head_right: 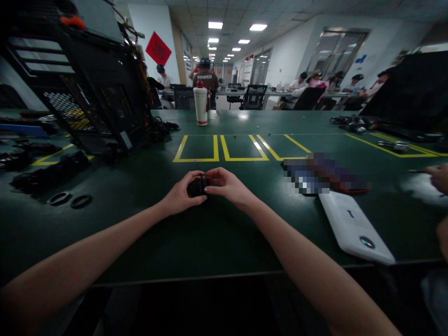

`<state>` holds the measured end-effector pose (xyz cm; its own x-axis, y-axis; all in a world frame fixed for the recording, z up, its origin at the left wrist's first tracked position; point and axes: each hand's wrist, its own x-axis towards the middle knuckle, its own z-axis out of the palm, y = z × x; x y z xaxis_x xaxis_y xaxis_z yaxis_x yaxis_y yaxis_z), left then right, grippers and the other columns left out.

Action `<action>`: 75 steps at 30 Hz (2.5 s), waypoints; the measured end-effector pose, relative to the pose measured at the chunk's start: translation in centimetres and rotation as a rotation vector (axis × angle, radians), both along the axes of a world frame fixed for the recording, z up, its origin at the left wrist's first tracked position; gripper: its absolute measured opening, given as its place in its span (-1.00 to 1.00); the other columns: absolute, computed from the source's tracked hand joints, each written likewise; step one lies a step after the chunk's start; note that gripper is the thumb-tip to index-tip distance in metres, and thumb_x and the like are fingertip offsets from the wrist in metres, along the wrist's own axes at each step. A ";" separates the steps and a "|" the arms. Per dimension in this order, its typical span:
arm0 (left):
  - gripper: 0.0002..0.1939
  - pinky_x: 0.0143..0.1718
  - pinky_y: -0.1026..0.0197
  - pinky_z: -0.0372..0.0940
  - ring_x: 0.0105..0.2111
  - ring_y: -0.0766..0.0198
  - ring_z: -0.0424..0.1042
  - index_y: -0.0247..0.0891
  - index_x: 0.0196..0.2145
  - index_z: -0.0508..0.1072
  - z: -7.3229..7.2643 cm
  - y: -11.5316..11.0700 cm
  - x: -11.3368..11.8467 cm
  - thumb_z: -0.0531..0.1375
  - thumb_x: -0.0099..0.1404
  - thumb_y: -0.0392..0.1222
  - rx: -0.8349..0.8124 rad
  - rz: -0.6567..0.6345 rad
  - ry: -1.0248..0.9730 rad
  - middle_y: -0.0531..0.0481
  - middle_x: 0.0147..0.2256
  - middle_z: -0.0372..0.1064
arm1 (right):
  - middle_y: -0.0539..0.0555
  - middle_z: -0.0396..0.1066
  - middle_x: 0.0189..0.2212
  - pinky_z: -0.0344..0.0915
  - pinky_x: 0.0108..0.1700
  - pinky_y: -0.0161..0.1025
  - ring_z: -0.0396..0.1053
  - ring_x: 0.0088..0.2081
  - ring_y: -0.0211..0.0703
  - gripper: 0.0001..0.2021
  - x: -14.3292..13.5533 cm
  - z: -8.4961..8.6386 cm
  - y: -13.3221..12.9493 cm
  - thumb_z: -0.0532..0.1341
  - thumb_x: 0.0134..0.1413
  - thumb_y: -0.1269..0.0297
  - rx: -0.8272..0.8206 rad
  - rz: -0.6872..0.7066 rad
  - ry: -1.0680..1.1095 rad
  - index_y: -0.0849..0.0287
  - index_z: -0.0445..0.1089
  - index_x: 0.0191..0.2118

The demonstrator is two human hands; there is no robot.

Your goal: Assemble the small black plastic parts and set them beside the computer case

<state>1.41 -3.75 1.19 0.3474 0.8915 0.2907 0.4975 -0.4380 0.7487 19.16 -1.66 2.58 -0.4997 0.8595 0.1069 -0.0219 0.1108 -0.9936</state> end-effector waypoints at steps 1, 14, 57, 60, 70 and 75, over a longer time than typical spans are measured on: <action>-0.38 -0.07 0.05 0.19 -0.08 0.13 0.29 -0.18 -0.01 0.09 0.0 0.0 0.0 0.21 -0.02 -0.10 0.000 0.001 -0.002 -0.09 -0.07 0.24 | 0.07 0.29 -0.18 0.19 -0.03 -0.11 0.27 -0.11 -0.17 -0.63 0.0 0.0 0.0 0.29 -0.30 0.43 -0.006 -0.012 -0.013 0.16 0.27 -0.24; -0.37 -0.08 0.06 0.19 -0.10 0.14 0.29 -0.19 0.00 0.07 -0.2 0.1 0.0 0.21 -0.01 -0.10 0.015 0.000 -0.002 -0.08 -0.08 0.25 | 0.07 0.30 -0.21 0.26 -0.13 -0.13 0.29 -0.19 -0.20 -0.71 0.3 0.1 -0.2 0.25 -0.17 0.28 -0.007 0.007 -0.079 0.14 0.29 -0.23; -0.37 -0.07 0.03 0.18 -0.09 0.13 0.29 -0.18 -0.01 0.09 0.1 0.0 -0.1 0.21 -0.03 -0.11 0.002 -0.005 -0.013 -0.09 -0.07 0.25 | 0.09 0.24 -0.07 0.20 -0.03 -0.11 0.27 -0.09 -0.16 -0.54 0.6 0.3 0.1 0.28 -0.26 0.42 -0.070 0.073 -0.071 0.13 0.25 -0.12; -0.38 -0.08 0.02 0.18 -0.10 0.12 0.29 -0.18 -0.01 0.10 0.2 -0.1 0.0 0.21 -0.03 -0.11 -0.008 0.001 -0.006 -0.09 -0.07 0.25 | 0.10 0.27 -0.10 0.19 -0.02 -0.11 0.29 -0.12 -0.16 -0.58 0.4 0.4 0.0 0.28 -0.24 0.39 -0.089 0.052 -0.095 0.16 0.27 -0.14; -0.37 -0.10 0.04 0.20 -0.11 0.12 0.30 -0.19 -0.01 0.10 0.1 0.0 0.0 0.21 -0.04 -0.10 -0.002 0.018 0.006 -0.09 -0.08 0.25 | 0.06 0.29 -0.19 0.25 -0.14 -0.16 0.30 -0.19 -0.20 -0.65 0.5 0.1 0.0 0.27 -0.21 0.32 -0.065 0.039 -0.093 0.11 0.29 -0.19; -0.37 -0.08 0.05 0.19 -0.11 0.13 0.30 -0.18 -0.01 0.09 0.1 0.0 0.0 0.21 -0.03 -0.09 0.002 0.007 0.008 -0.08 -0.08 0.26 | 0.06 0.27 -0.18 0.22 -0.09 -0.14 0.29 -0.17 -0.19 -0.57 0.5 -0.1 0.2 0.28 -0.23 0.34 -0.057 0.021 -0.085 0.10 0.25 -0.13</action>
<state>1.39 -3.74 1.28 0.3433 0.8933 0.2900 0.5070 -0.4362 0.7434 19.68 -1.50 2.46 -0.5229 0.8522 0.0143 0.0613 0.0544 -0.9966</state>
